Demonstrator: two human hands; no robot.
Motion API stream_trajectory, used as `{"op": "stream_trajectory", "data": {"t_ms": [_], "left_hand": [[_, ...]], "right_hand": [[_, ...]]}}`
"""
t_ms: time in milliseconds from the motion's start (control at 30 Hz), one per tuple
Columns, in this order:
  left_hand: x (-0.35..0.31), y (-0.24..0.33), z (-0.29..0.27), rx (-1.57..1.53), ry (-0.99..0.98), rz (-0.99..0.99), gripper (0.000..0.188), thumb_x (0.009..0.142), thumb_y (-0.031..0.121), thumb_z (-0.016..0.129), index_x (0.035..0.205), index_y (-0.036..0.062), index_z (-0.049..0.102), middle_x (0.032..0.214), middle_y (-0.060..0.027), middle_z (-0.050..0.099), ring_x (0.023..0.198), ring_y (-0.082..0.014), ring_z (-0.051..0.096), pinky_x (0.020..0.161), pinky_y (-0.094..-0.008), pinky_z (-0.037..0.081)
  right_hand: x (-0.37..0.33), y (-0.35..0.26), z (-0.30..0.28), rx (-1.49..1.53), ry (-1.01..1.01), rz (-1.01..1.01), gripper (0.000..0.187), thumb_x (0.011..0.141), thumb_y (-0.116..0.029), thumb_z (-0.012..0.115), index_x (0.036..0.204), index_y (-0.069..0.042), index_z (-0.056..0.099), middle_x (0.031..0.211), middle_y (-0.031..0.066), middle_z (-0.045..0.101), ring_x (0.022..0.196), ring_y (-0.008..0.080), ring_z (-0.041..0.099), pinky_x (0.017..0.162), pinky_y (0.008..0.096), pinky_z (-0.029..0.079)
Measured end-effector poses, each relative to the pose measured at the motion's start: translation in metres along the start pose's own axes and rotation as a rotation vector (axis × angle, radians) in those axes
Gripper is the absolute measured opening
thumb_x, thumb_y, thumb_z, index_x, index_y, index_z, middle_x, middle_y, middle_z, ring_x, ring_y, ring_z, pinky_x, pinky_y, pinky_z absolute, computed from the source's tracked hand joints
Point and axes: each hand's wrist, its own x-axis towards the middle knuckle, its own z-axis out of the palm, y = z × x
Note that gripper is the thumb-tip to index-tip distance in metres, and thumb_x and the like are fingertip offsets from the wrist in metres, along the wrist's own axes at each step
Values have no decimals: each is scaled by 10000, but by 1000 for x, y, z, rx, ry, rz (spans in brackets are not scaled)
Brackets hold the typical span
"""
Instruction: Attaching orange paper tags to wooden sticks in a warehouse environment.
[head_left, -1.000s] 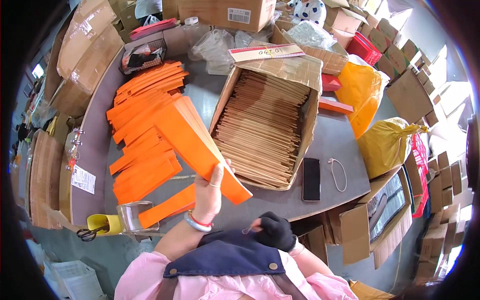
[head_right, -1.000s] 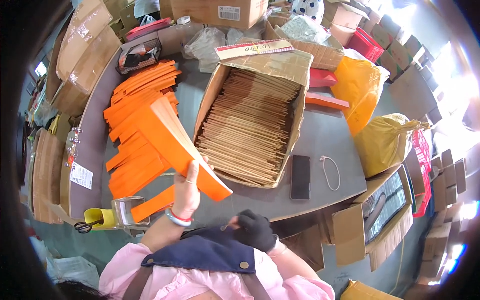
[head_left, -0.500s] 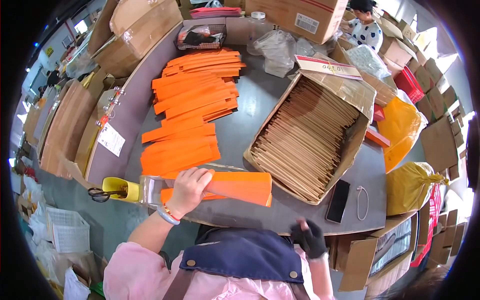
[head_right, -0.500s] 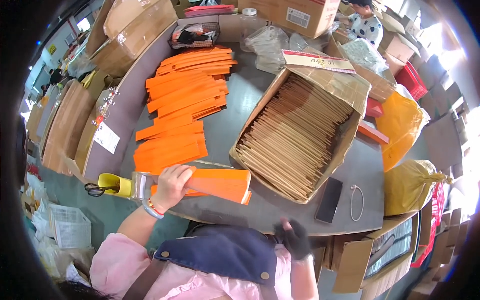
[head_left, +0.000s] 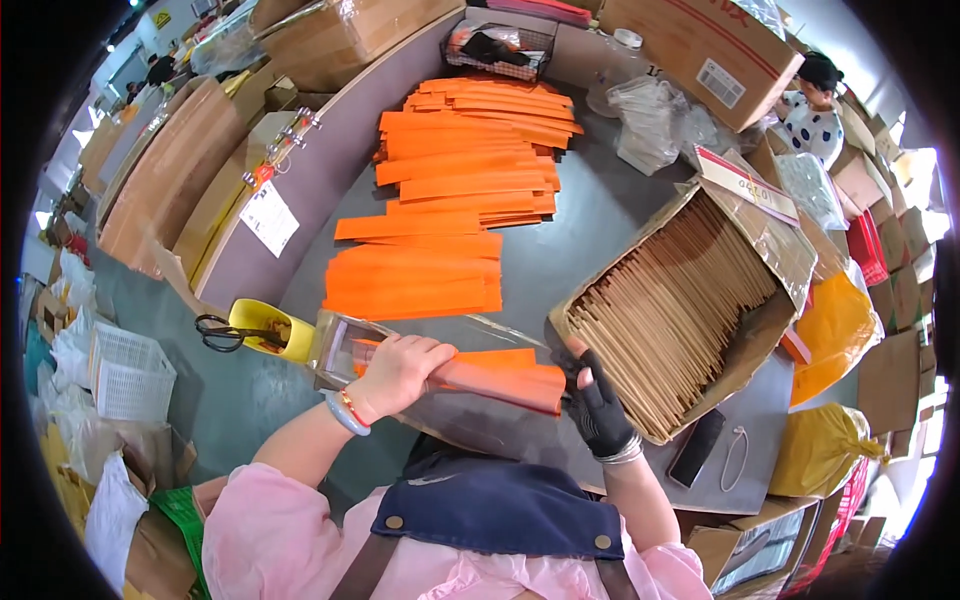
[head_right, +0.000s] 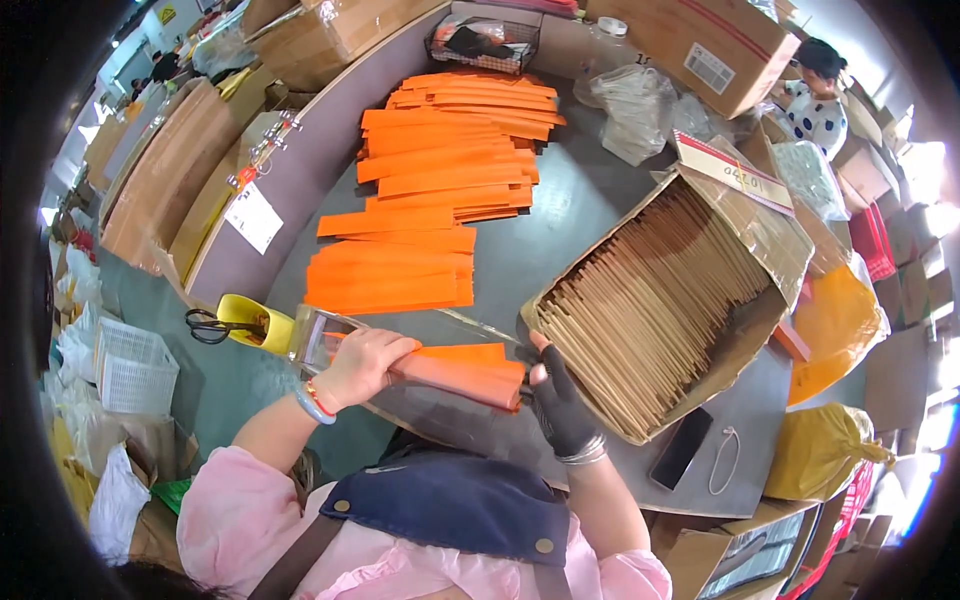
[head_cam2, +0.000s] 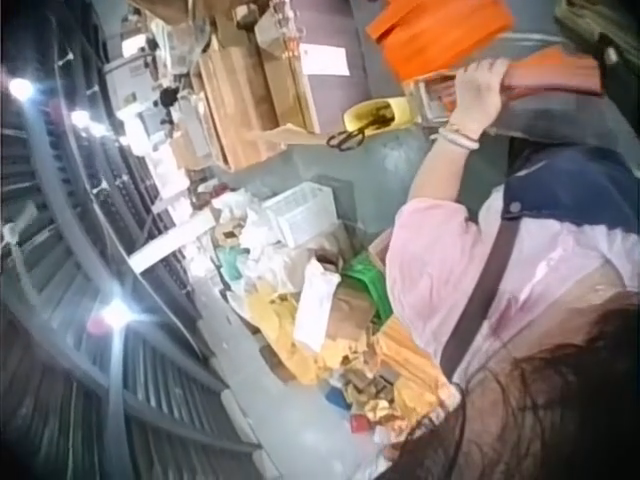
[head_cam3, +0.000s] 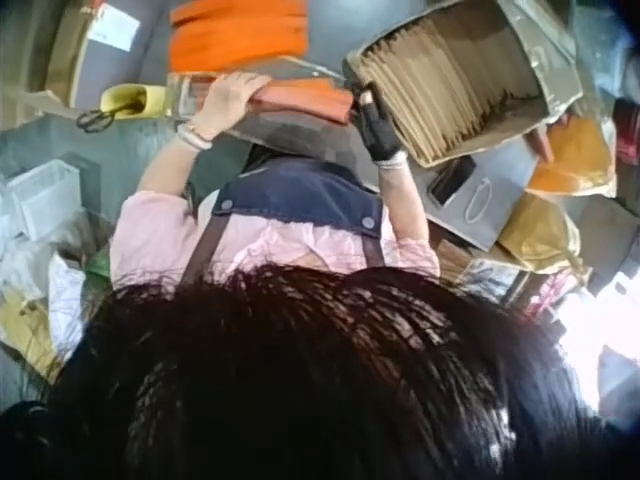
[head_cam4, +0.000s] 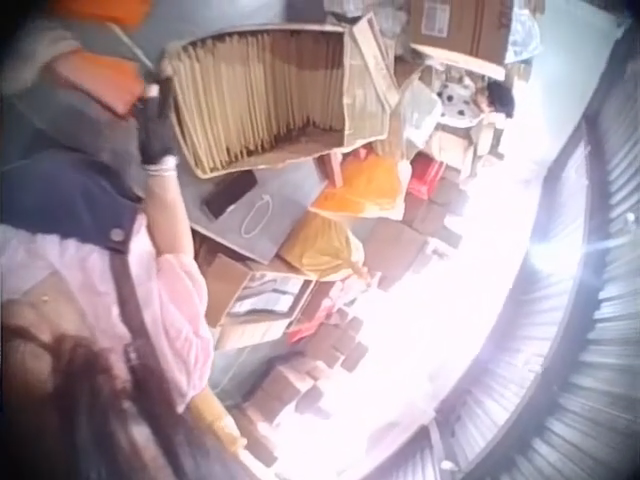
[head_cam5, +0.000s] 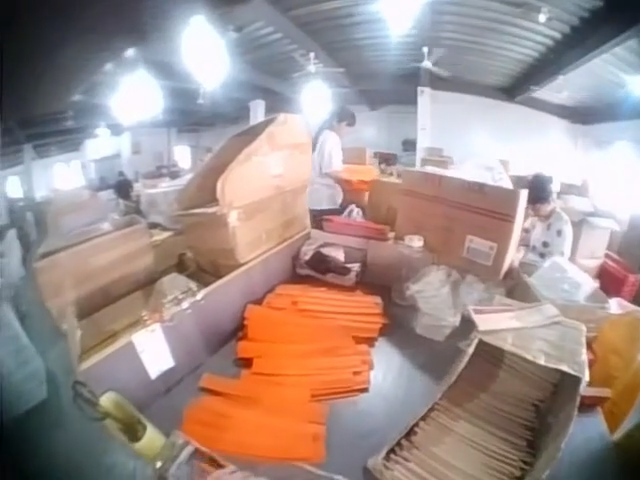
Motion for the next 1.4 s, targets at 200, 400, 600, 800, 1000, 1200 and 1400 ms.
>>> {"op": "stream_trajectory", "data": {"t_ms": [200, 400, 600, 800, 1000, 1200, 1400], "left_hand": [[6, -13, -5, -95, -231, -86, 377, 704, 155, 786, 1037, 101, 619, 883, -83, 673, 892, -305, 653, 736, -431, 521], [-3, -26, 31, -112, -194, -84, 412, 710, 235, 816, 1052, 120, 617, 925, -55, 652, 920, -299, 625, 789, -439, 506], [-9, -30, 35, -48, -134, -102, 442, 702, 300, 831, 1060, 129, 636, 974, -45, 633, 944, -285, 618, 803, -426, 484], [12, -36, 2, -222, -338, -171, 484, 706, 410, 834, 1023, 81, 676, 888, -86, 664, 863, -309, 642, 786, -421, 496], [10, -40, 5, -171, -451, -131, 502, 744, 441, 813, 1037, 58, 673, 928, -125, 675, 880, -347, 637, 770, -427, 505], [3, -15, -11, -294, -211, -203, 371, 706, 253, 830, 977, 73, 653, 892, -93, 632, 887, -318, 624, 768, -422, 491], [-2, 0, 5, 154, 267, -12, 256, 637, 78, 760, 867, 137, 667, 885, -12, 581, 833, -224, 594, 723, -375, 452]], "right_hand": [[12, 13, 0, -497, -90, -160, 640, 752, -212, 842, 1303, -63, 553, 1093, 133, 675, 1014, 300, 669, 887, 391, 524], [23, 41, 12, -526, -18, -196, 579, 784, -122, 795, 1302, -54, 546, 1143, 144, 683, 1054, 306, 671, 905, 396, 528], [24, 61, 1, -551, -55, -303, 577, 794, -150, 796, 1300, -53, 538, 1152, 139, 681, 1077, 286, 669, 907, 387, 526], [34, 40, -4, -444, -43, -79, 332, 793, -101, 785, 1074, 16, 652, 864, 23, 636, 807, 109, 582, 728, 282, 487], [50, 32, -2, -431, -88, 138, 248, 832, -125, 762, 975, 46, 654, 779, 1, 569, 744, 63, 504, 658, 243, 436], [34, 9, 5, -76, -50, 6, 348, 834, -14, 739, 1156, 30, 613, 931, 11, 634, 844, 96, 612, 778, 251, 514], [27, 17, -1, 146, -38, 144, 522, 893, -47, 686, 1375, 1, 494, 1074, 66, 628, 925, 139, 634, 789, 293, 554]]}}
